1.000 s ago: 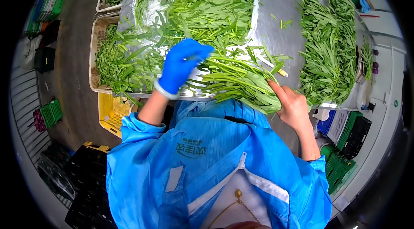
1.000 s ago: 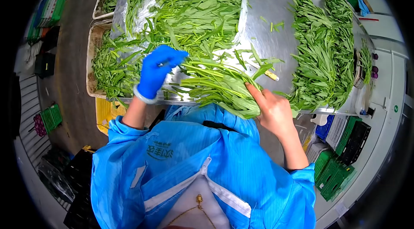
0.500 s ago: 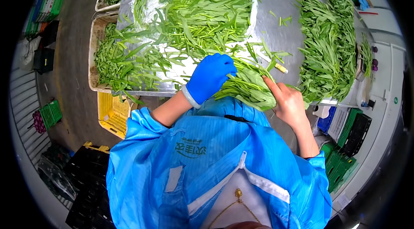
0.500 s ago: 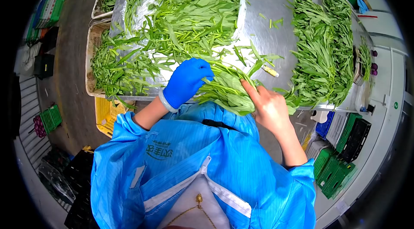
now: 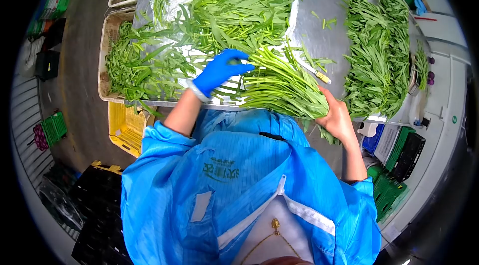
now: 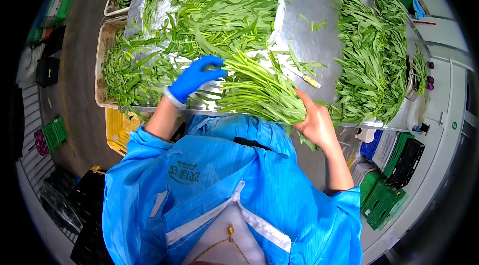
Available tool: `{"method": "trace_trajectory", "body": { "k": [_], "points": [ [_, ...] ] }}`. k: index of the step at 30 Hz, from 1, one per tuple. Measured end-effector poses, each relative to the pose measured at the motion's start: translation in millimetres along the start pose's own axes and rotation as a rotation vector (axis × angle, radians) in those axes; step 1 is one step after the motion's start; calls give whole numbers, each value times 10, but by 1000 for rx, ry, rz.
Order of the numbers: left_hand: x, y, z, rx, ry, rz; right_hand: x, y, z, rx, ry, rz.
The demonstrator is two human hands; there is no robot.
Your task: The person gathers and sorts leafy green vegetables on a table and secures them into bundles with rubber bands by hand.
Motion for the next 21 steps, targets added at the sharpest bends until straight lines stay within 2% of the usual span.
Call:
{"method": "trace_trajectory", "body": {
  "k": [2, 5, 6, 8, 10, 11, 12, 14, 16, 17, 18, 21],
  "points": [
    [-20, 86, 353, 123, -52, -52, 28, 45, 30, 19, 11, 18],
    [-122, 138, 275, 46, -53, 42, 23, 67, 30, 52, 59, 40],
    [-26, 194, 84, -56, 20, 411, 4, 48, 7, 62, 90, 37],
    [17, 171, -394, -142, -48, 372, -99, 11, -30, 72, 246, 22],
    [100, 80, -570, -256, -366, 120, -257, -5, -24, 64, 502, -2],
    [5, 88, -431, -167, -494, 94, -274, -25, -15, 64, 657, 45],
    [40, 146, -254, 28, -622, 145, -286, -13, 10, 80, 742, 71],
    [71, 238, 220, 236, -698, 83, -333, 20, 75, 108, 911, 124],
    [-35, 325, 525, 375, -398, 303, -372, 59, 189, 118, 1027, 176],
    [128, 342, 533, 289, -616, 83, -381, 40, 250, 139, 1098, 227],
    [-25, 293, 427, 206, -622, 30, -382, 11, 304, 161, 1166, 279],
    [-74, 309, 226, 87, -581, 111, -308, -12, 418, 153, 1297, 276]
  ]
}}
Point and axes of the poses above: each hand's wrist, its own y-axis towards the middle knuckle, its own z-axis out of the palm, x = y × z, the point moved 6 cm from there along y, towards the middle knuckle, and after that the axes turned 12 degrees about x, right-handed, at the moved point
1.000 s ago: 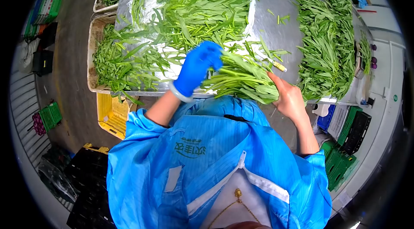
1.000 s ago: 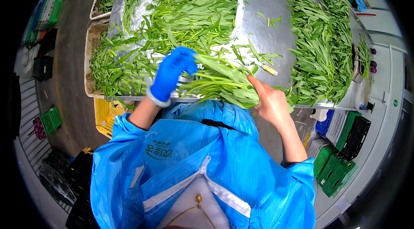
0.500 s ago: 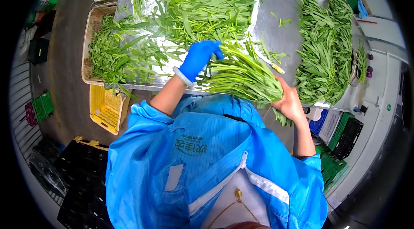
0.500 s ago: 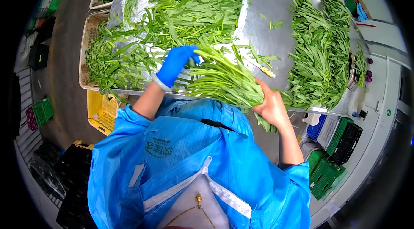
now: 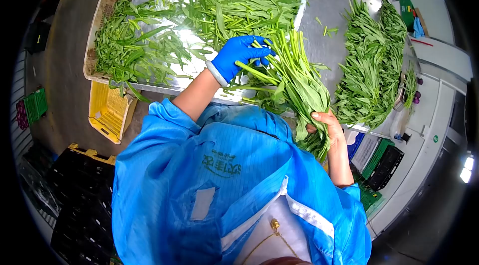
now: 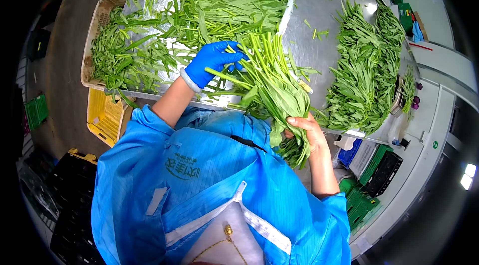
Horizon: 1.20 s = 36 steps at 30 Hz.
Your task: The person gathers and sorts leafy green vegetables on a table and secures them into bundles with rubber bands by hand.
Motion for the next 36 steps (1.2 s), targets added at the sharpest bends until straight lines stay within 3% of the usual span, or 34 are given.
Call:
{"method": "trace_trajectory", "body": {
  "k": [3, 7, 10, 13, 15, 16, 17, 19, 20, 21, 22, 23, 25, 26, 27, 28, 29, 30, 31, 33, 35, 36],
  "points": [
    [-26, -72, -312, -126, 98, 35, -26, -27, -22, -3, 95, 19],
    [-281, -295, -978, -313, 107, 270, -26, -137, -146, 1, 119, -9],
    [-405, -355, -800, -313, 262, 182, -84, -95, -307, -41, 92, -18],
    [-135, -189, -445, 45, 260, 75, -56, -59, -193, -73, 107, -42],
    [68, -115, -179, 165, 445, 90, -88, -25, -183, -23, 129, -17],
    [-10, -103, -17, 224, 370, 228, -108, -9, -183, 6, 140, -4],
    [-17, -105, -11, 224, 58, 136, -110, -7, -174, 34, 149, 8],
    [-67, -49, -492, -87, 124, 124, -115, -34, -208, -74, 69, -90],
    [-150, -61, -764, -244, -114, 287, -182, -25, -353, 0, 108, -84],
    [-304, -166, -1031, -341, -133, 366, -256, -19, -509, 75, 147, -76],
    [-362, -340, -1275, -436, -73, 404, -275, -37, -605, 14, 143, -134],
    [-387, -424, -1372, -420, 70, 394, -247, -36, -612, 88, 103, -127],
    [-274, -482, -1172, -317, 417, 127, -123, -25, -232, 149, 277, -190],
    [-73, -495, -1208, -484, 1237, 94, -98, -13, -167, 124, 280, -198],
    [97, -480, -1065, -408, 1311, 21, -74, 4, -127, 98, 283, -207],
    [278, -429, -891, -228, 1200, -93, -48, 28, -116, 74, 288, -218],
    [385, -396, -583, -72, 847, -79, -67, 74, -174, 37, 266, -182],
    [483, -357, -328, 84, 736, -126, -93, 131, -227, -23, 200, -155],
    [775, -193, -216, 276, 393, 2, -102, 197, -256, -84, 133, -129],
    [947, 23, -52, 371, -72, 223, 102, 317, 264, -77, -91, -100],
    [557, 49, 142, 371, -658, 102, 176, 587, 566, 19, -532, -190],
    [595, 165, 95, 374, -644, 179, 172, 640, 642, -43, -789, -246]
  ]
}}
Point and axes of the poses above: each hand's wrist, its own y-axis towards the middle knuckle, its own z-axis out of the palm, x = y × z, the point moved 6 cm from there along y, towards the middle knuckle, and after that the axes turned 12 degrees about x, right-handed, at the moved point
